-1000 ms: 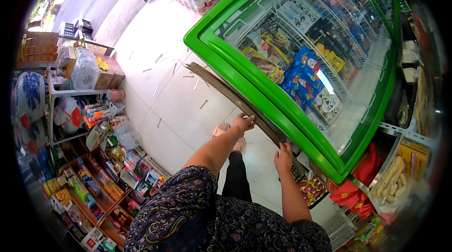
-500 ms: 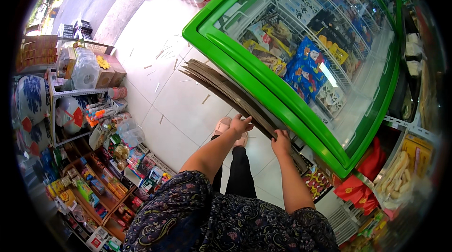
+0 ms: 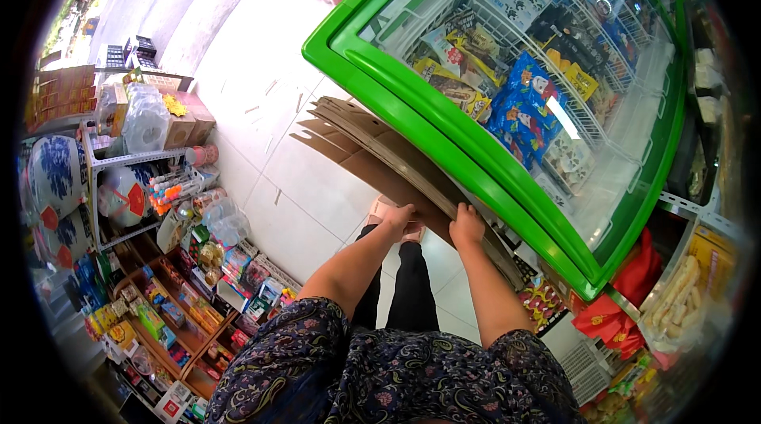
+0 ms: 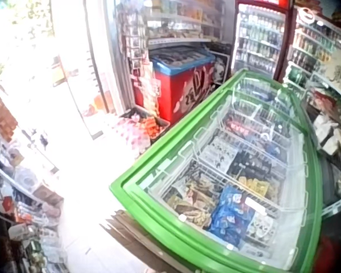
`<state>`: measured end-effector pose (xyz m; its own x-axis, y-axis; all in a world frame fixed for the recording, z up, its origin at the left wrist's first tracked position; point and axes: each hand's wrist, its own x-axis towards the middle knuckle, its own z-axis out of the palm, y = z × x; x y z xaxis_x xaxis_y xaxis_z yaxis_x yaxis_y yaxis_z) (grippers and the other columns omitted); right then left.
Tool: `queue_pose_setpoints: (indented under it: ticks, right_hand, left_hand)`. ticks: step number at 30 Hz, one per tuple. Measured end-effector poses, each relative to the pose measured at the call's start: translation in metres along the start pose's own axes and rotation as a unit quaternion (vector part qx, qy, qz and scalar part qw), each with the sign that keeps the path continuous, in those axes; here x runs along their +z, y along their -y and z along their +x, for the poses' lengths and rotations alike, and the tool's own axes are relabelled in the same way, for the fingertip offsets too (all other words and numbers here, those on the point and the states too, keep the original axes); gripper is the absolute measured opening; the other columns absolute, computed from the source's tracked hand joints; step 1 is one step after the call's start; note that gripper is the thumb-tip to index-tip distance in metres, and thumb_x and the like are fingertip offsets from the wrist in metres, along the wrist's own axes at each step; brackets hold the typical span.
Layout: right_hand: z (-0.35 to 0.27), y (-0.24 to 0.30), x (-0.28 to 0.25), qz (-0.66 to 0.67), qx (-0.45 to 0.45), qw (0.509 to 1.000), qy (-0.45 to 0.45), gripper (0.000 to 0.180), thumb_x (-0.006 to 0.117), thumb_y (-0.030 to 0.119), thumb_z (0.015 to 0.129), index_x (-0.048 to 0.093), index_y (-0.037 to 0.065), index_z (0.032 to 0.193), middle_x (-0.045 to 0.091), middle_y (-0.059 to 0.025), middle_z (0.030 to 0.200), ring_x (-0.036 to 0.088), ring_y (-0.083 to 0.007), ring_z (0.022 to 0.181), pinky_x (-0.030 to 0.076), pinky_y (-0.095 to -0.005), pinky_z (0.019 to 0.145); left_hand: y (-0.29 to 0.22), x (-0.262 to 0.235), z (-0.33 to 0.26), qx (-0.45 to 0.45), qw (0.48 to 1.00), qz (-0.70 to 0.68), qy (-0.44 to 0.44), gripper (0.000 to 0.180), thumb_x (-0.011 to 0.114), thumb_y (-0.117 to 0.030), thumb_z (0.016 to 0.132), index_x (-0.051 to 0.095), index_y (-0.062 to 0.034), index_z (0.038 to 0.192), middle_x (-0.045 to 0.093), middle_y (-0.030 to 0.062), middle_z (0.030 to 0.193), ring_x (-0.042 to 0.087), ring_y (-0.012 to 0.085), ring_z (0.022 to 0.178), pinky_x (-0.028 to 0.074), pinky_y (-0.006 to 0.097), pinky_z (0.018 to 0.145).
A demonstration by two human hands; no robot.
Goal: The person walks through a small grocery store, retrieves a stack of flat cardboard pieces, and assembles them into open-top boxes. They fold the sides and tuck the flaps to form the box structure, repeating the process for several units.
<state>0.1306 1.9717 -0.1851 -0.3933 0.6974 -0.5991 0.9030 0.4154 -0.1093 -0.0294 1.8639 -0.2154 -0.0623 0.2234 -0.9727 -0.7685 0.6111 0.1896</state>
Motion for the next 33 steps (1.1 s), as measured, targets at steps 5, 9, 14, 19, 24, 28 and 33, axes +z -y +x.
queue_pose_setpoints:
  ticks: [5,9,14,19,24,28,33]
  right_hand:
    - [0.028,0.011,-0.001,-0.059,-0.115,0.992,0.008,0.036,0.074,0.022,0.076,0.054,0.007,0.103,0.064,-0.0148,0.105,0.065,-0.0344,0.092,0.054,-0.0438,0.077]
    - [0.036,0.0,-0.002,-0.051,-0.115,0.992,-0.005,0.037,0.073,0.021,0.077,0.057,0.006,0.107,0.064,-0.0156,0.106,0.064,-0.0339,0.096,0.053,-0.0426,0.081]
    - [0.037,0.001,-0.02,-0.047,-0.107,0.992,-0.057,0.046,0.07,0.018,0.079,0.055,0.002,0.119,0.061,-0.0189,0.117,0.054,-0.0361,0.115,0.045,-0.0441,0.095]
    - [0.014,0.006,-0.028,-0.03,-0.109,0.984,-0.137,0.045,0.062,0.008,0.084,0.052,0.006,0.128,0.055,-0.0173,0.124,0.053,-0.037,0.113,0.043,-0.0456,0.096]
    - [-0.028,0.013,-0.039,0.008,-0.151,0.986,-0.074,0.048,0.06,0.004,0.083,0.05,0.007,0.13,0.052,-0.0141,0.12,0.052,-0.0343,0.111,0.047,-0.0437,0.092]
    - [-0.021,-0.006,-0.028,0.022,-0.121,0.991,-0.048,0.048,0.064,0.008,0.083,0.051,0.007,0.129,0.051,-0.0134,0.119,0.053,-0.033,0.112,0.049,-0.0424,0.089]
    - [-0.041,-0.001,-0.053,0.08,-0.099,0.987,0.096,0.051,0.069,0.022,0.081,0.053,0.004,0.126,0.057,-0.016,0.117,0.057,-0.0335,0.106,0.05,-0.041,0.087]
  left_hand:
    - [-0.011,-0.003,-0.021,-0.022,0.999,0.04,-0.006,0.036,0.05,-0.013,0.093,0.04,-0.006,0.127,0.061,0.0175,0.098,0.068,0.0265,0.069,0.06,0.035,0.058]
    - [-0.006,-0.008,-0.036,0.029,0.998,0.041,-0.026,0.033,0.047,-0.013,0.094,0.039,-0.0032,0.125,0.063,0.0186,0.095,0.069,0.0271,0.068,0.06,0.035,0.055]
    - [0.0,-0.016,-0.046,0.045,0.996,0.069,-0.03,0.032,0.046,-0.016,0.096,0.049,0.0095,0.116,0.065,0.0218,0.093,0.07,0.029,0.068,0.06,0.031,0.053]
    - [0.008,-0.03,-0.045,0.041,0.998,0.045,-0.03,0.035,0.047,-0.017,0.095,0.048,0.0115,0.117,0.065,0.0221,0.094,0.07,0.0296,0.07,0.061,0.032,0.055]
    - [0.013,-0.037,-0.069,0.034,0.998,0.032,-0.03,0.037,0.049,-0.019,0.094,0.049,0.0113,0.117,0.065,0.0229,0.095,0.07,0.0295,0.07,0.061,0.033,0.058]
    - [0.016,-0.048,-0.106,0.03,0.998,0.017,-0.044,0.037,0.049,-0.019,0.094,0.049,0.0102,0.116,0.065,0.023,0.093,0.07,0.0291,0.07,0.061,0.033,0.06]
    - [0.014,-0.074,-0.169,0.04,0.997,0.005,-0.061,0.037,0.048,-0.02,0.095,0.049,0.0095,0.116,0.066,0.0231,0.093,0.07,0.0275,0.071,0.06,0.034,0.061]
